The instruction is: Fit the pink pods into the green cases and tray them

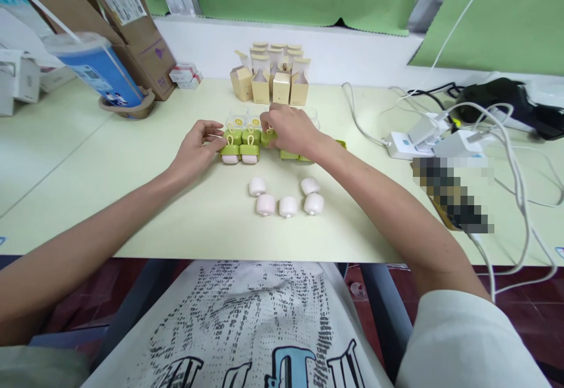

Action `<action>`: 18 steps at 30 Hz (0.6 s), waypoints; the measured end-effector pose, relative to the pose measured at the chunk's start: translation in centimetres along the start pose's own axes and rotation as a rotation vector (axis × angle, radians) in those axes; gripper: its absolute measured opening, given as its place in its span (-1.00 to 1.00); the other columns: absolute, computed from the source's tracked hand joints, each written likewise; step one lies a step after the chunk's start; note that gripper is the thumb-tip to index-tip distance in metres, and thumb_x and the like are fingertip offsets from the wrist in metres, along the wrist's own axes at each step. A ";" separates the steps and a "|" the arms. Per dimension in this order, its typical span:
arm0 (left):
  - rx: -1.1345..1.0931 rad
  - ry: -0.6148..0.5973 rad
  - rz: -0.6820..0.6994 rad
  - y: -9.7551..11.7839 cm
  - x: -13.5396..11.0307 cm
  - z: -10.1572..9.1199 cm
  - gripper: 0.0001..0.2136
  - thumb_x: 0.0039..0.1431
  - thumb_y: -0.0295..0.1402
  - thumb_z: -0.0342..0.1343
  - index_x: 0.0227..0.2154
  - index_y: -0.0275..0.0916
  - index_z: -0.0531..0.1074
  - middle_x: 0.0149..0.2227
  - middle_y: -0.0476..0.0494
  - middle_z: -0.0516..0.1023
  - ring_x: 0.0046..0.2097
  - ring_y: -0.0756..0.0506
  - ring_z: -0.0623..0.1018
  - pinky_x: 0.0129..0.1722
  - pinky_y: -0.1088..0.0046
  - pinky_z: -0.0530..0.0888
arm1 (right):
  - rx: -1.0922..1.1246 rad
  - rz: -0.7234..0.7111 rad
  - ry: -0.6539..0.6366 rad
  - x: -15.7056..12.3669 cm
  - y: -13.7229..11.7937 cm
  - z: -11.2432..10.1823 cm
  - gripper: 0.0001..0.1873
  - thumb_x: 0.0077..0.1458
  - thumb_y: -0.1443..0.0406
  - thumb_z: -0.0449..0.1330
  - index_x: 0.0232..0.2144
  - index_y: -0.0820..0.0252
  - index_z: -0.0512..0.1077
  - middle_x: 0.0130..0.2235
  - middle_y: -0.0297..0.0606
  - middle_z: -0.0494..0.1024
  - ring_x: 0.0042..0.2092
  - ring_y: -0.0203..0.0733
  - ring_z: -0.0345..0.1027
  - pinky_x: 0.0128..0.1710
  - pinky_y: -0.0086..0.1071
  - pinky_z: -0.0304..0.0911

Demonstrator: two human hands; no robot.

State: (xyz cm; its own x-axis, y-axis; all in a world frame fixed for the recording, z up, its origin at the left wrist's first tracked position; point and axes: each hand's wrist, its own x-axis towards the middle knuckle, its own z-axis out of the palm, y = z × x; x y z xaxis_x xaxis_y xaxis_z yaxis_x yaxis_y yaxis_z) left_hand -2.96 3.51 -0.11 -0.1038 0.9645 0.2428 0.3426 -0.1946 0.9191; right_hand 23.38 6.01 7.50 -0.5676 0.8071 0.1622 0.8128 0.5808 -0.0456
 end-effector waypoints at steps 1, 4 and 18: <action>-0.005 0.002 -0.001 -0.1 0.0 0.0 -0.67 0.17 -0.42 0.37 -0.03 -0.03 0.50 -0.01 -0.11 0.66 0.01 -0.20 0.66 0.19 0.05 0.64 | -0.008 0.001 0.004 0.0 -0.1 0.0 -0.63 0.15 0.36 0.46 0.03 0.18 0.66 0.13 0.05 0.68 0.13 0.29 0.53 -0.12 -0.12 0.27; -0.014 0.004 -0.002 -0.1 0.0 0.1 -0.68 0.18 -0.43 0.37 -0.04 -0.03 0.52 -0.02 -0.10 0.64 0.00 -0.19 0.66 0.16 0.09 0.63 | -0.023 0.006 0.010 0.0 -0.3 0.1 -0.63 0.15 0.38 0.47 0.03 0.17 0.66 0.10 0.05 0.71 0.17 0.34 0.53 -0.11 -0.11 0.30; -0.028 -0.001 -0.044 0.1 0.0 0.0 -0.75 0.29 -0.39 0.32 0.00 -0.08 0.52 -0.02 -0.09 0.63 -0.01 -0.16 0.62 0.08 0.24 0.56 | 0.201 0.028 0.197 1.4 7.4 -0.9 -0.80 0.29 0.24 0.37 -0.08 0.03 0.75 -0.02 -0.10 0.81 0.00 0.19 0.65 0.20 0.16 0.47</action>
State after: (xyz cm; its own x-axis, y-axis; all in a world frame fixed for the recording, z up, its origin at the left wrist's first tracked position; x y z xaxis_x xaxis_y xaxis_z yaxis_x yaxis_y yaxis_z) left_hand -2.96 3.49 0.03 -0.1172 0.9724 0.2019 0.3112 -0.1571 0.9373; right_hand 28.68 11.31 8.30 -0.4930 0.7985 0.3454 0.7742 0.5838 -0.2445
